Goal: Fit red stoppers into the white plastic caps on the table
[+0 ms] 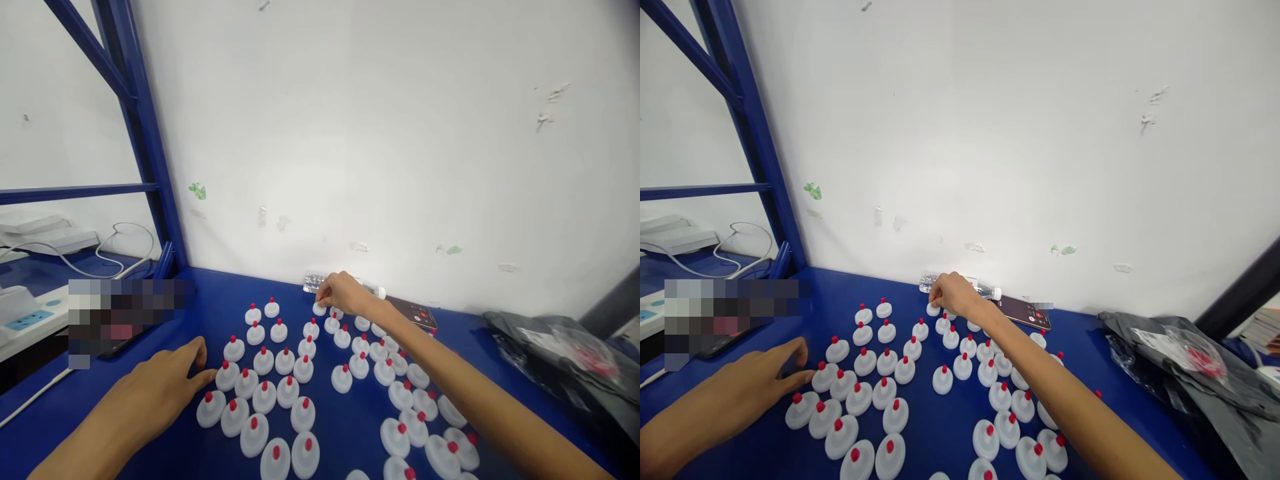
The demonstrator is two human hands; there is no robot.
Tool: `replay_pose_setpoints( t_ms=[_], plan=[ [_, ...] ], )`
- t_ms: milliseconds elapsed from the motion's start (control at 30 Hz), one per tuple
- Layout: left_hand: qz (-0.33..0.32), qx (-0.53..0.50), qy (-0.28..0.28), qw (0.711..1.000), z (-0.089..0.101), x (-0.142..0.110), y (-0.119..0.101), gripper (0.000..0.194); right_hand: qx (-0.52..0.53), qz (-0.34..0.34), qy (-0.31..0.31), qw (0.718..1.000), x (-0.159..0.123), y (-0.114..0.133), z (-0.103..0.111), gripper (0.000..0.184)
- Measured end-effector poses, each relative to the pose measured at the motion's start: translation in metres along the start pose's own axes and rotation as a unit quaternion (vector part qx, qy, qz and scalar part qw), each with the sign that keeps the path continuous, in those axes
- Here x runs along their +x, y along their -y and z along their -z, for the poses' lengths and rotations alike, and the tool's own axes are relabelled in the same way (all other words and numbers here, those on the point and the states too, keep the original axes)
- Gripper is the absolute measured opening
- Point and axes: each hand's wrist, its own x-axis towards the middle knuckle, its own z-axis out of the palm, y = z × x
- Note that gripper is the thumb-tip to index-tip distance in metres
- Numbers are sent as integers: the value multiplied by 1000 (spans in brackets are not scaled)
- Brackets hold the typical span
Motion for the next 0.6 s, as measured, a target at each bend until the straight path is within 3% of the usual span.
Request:
replay_pose_setpoints(
  t_ms=[133,300,400,600],
  plan=[
    [12,10,15,1000,6,-6,-9,23,-1,24,-38,999,-11,7,14,30],
    [21,12,10,1000,12,-17,-18,14,6,36,-173,984,-60,4,33,32],
    [23,8,4,1000,13,-20,-20,12,-23,1,-260,965,-108,-17,34,42],
    [13,9,-12,1000,8,-15,-15,12,-132,-69,-404,903,-190,-71,26,40]
  ],
)
